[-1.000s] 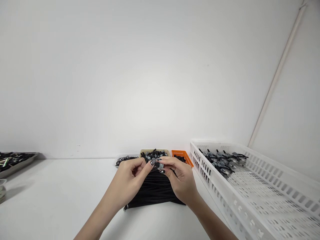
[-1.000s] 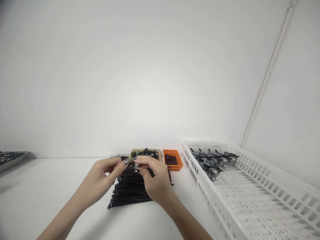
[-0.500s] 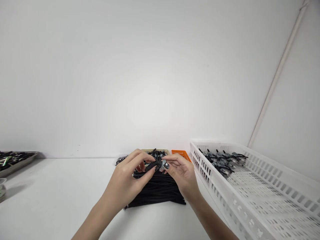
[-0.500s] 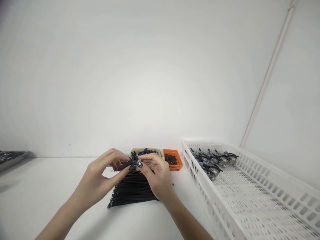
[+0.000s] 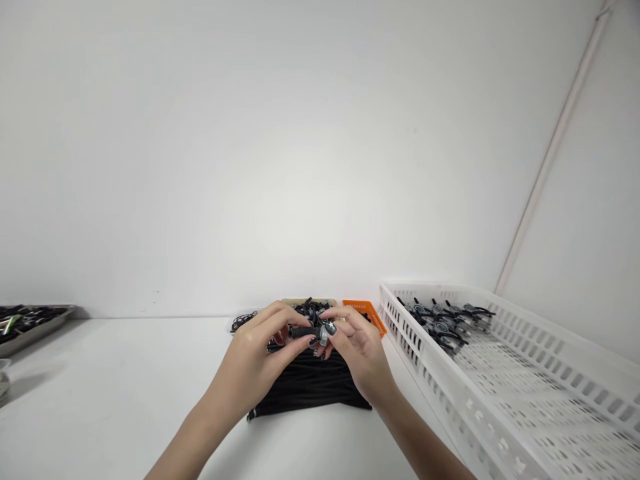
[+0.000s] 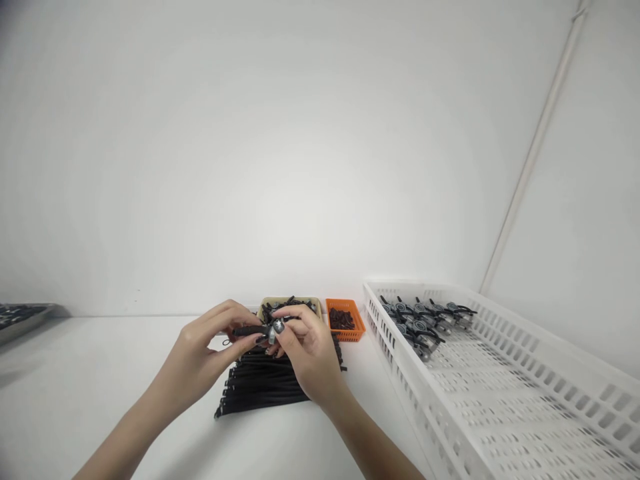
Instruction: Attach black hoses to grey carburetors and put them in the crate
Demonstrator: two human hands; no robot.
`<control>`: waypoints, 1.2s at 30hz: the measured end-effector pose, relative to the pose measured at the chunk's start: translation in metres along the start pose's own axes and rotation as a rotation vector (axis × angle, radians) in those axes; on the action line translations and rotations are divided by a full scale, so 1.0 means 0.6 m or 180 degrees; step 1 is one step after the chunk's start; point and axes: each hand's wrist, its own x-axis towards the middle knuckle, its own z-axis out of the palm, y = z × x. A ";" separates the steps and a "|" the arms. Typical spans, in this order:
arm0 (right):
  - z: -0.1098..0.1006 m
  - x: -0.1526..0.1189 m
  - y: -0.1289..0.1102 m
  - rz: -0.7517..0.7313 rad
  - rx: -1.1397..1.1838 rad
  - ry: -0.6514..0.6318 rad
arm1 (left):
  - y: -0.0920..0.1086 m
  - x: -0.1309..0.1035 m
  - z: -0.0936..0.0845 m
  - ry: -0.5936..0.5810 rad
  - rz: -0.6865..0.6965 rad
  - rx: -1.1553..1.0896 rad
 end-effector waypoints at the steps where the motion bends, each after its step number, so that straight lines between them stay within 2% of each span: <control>1: 0.000 0.000 -0.002 0.0006 0.0008 -0.0054 | 0.000 0.001 0.000 0.0003 -0.0049 -0.0042; 7: 0.001 -0.004 -0.002 0.0160 0.0054 -0.0463 | 0.009 0.005 0.000 0.0075 -0.0429 -0.0485; 10: 0.004 -0.007 0.005 0.0179 0.0029 -0.0542 | 0.011 0.006 0.000 0.0093 -0.0508 -0.0624; 13: 0.004 -0.007 0.007 0.0055 -0.0270 -0.0384 | 0.007 0.006 -0.002 0.0165 -0.0570 -0.0528; 17: 0.000 -0.002 -0.004 -0.0163 -0.0657 -0.0050 | 0.001 0.005 0.000 0.0303 -0.0561 -0.0041; 23: 0.000 0.000 -0.002 -0.0335 -0.0982 0.0108 | 0.000 0.003 0.005 0.0070 -0.0493 0.0398; 27: 0.001 0.000 0.005 -0.0486 -0.1242 0.0280 | 0.000 0.000 0.006 0.0039 -0.0392 0.0534; 36: 0.001 0.000 0.004 -0.0784 -0.1380 0.0324 | -0.005 -0.002 0.007 -0.0104 -0.0149 0.0641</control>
